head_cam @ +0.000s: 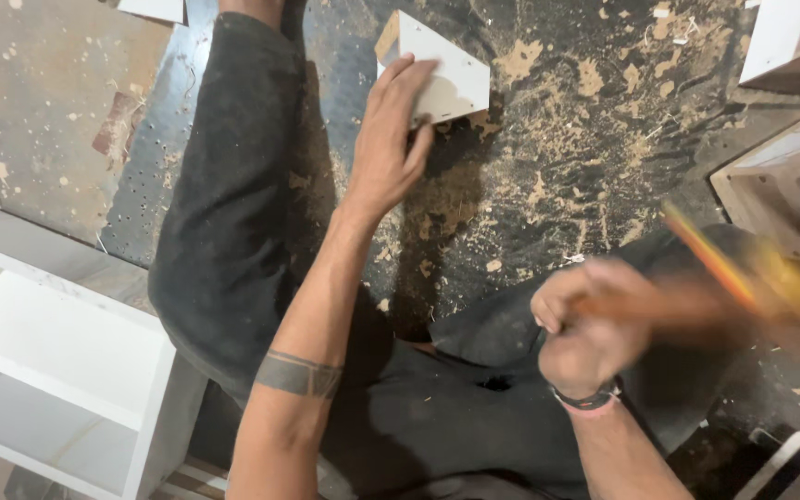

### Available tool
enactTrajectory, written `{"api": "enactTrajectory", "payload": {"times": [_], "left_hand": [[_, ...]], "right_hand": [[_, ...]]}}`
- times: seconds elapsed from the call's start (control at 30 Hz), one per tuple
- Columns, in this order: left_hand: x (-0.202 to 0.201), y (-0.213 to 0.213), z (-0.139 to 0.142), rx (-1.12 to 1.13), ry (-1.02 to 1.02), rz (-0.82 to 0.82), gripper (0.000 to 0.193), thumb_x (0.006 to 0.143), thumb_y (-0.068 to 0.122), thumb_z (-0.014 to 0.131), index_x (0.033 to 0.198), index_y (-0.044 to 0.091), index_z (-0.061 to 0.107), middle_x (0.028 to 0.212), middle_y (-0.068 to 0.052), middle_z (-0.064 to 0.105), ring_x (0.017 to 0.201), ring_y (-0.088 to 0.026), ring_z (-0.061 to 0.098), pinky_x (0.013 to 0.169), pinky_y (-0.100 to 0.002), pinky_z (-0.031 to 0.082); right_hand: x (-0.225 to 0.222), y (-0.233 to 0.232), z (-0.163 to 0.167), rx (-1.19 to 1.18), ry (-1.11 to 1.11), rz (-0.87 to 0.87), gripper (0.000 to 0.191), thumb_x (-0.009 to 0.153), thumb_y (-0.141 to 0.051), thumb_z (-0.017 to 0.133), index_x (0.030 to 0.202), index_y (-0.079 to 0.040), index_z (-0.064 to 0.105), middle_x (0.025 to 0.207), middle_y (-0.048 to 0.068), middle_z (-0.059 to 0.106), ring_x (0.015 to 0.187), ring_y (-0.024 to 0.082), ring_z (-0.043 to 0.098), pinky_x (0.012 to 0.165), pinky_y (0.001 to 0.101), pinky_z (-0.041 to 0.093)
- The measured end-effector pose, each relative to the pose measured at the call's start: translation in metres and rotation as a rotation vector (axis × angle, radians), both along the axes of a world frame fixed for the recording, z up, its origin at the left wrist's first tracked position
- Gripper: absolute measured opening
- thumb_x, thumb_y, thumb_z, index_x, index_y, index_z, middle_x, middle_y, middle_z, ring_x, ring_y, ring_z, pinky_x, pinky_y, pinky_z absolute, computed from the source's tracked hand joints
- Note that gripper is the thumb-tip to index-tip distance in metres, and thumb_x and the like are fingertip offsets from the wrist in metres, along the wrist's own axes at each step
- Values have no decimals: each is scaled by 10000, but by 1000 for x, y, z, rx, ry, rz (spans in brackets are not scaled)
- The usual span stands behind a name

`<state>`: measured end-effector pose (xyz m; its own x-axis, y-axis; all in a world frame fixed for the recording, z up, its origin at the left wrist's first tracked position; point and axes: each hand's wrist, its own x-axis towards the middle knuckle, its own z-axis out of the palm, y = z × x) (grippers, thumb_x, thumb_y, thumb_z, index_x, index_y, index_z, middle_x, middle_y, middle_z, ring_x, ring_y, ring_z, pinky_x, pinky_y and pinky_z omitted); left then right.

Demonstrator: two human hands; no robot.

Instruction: The person sits on the workshop floor and hammers nails into small white triangular wood pieces, taking nails from a wooden nail box and driving them along the edges of each piece, working through several pieces one at a time.

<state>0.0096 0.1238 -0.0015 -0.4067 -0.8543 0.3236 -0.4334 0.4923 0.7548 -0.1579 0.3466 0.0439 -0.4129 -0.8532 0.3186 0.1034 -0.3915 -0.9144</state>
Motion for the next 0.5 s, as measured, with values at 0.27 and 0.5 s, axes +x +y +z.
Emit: {"api": "enactTrajectory", "payload": {"times": [0.27,0.5], "left_hand": [[11,1,2,-2,37,-1,760,1079,-33,454,1694,164,55,1609,-73,503,1492,-316,476,1272,-421,366],[10,1,1,-6,-4,24,764,1087,-22,456,1687,182,31,1637,-45,519,1533,-344,458,1262,-436,391]], "right_hand": [[7,-46,-13,818,373,116,241,1095,-296,503,1015,-71,530,696,4,529,564,133,504,496,266,392],[0,-22,-3,211,439,-52,338,1081,-340,565,890,-62,552,793,54,542,643,140,545,572,259,401]]}}
